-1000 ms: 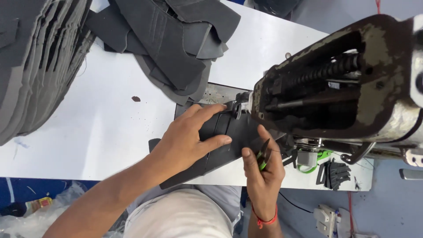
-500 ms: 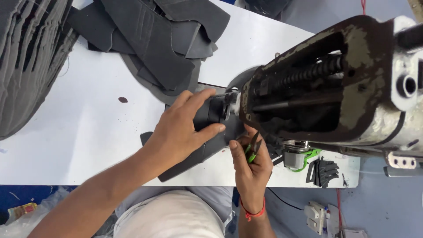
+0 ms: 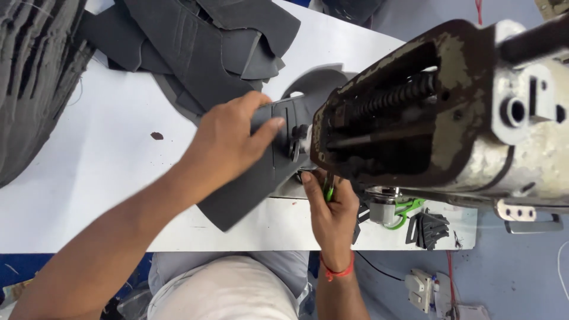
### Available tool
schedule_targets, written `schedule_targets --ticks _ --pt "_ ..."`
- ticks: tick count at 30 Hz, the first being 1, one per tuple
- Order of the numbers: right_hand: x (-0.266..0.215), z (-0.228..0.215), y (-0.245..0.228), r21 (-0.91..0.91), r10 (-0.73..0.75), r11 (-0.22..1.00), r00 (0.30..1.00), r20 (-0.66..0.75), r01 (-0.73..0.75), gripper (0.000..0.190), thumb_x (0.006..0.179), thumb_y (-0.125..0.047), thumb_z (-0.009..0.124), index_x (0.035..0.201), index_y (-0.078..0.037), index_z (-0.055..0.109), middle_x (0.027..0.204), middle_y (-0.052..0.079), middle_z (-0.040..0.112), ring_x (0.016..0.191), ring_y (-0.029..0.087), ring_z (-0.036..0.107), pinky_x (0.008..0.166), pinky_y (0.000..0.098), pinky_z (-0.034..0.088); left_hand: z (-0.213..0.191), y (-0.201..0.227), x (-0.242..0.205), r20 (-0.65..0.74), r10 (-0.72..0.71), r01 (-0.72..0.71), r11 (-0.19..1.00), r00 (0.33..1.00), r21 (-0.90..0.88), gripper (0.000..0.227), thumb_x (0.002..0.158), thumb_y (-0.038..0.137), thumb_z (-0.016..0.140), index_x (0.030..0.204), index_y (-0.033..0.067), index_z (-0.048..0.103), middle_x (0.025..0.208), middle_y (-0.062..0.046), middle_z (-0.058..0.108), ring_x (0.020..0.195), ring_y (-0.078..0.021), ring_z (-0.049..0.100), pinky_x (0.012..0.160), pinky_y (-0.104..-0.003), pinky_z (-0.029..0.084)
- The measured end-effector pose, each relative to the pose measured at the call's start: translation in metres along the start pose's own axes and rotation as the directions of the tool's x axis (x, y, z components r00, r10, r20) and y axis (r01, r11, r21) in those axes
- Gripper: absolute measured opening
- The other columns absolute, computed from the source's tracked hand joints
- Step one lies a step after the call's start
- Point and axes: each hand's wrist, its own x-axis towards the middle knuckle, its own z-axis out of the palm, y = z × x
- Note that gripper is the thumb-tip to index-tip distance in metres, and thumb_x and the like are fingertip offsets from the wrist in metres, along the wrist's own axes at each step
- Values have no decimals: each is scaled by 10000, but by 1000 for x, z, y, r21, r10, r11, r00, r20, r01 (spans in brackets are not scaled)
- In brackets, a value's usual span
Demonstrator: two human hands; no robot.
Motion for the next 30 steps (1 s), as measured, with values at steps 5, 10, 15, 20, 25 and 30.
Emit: schedule_targets --ticks 5,10,15,20,25,30 --pt "-6 -30 -26 -148 -72 987 996 -44 65 115 979 -58 748 929 -3 661 758 -14 628 660 15 504 555 201 381 -23 18 -37 466 -447 564 814 764 -143 440 985 441 613 868 18 653 581 -123 640 402 -179 593 407 -362 485" --pt "-23 -37 -45 -337 -212 932 952 -219 130 105 1016 -30 711 947 16 646 673 15 604 582 46 480 553 210 340 -7 44 -98 834 -337 791 585 437 -178 467 1021 456 531 874 47 705 601 -52 638 430 -107 564 366 -299 478" --pt "-35 -30 -28 -128 36 992 991 131 -19 47 961 -8 698 982 21 668 1209 65 760 604 60 621 547 219 501 -46 65 -102 342 441 -303 871 830 -387 187 995 203 661 1141 88 686 1093 -89 705 1032 -284 727 879 -414 586" --pt "-33 -9 -37 -151 159 981 958 240 -125 575 927 -25 738 1478 -11 575 913 83 730 727 61 598 646 218 497 -48 26 -43 85 155 -166 977 984 135 575 867 361 719 1301 19 557 1224 -210 655 1051 -383 682 893 -480 517" --pt "-19 -16 -29 -88 80 994 991 104 -71 495 944 -16 707 1416 48 573 1331 64 675 1165 65 614 965 219 508 -21 30 -66 279 -42 83 987 959 -136 628 935 325 707 1438 6 511 1229 -210 678 990 -357 697 806 -432 549" --pt "-10 -17 -32 -64 105 993 989 103 -99 409 971 -72 713 1369 0 646 1034 -5 698 815 26 541 678 178 442 -19 46 -72 309 -239 313 925 921 -216 630 943 270 667 1498 58 454 1052 -159 730 774 -262 718 696 -384 552"
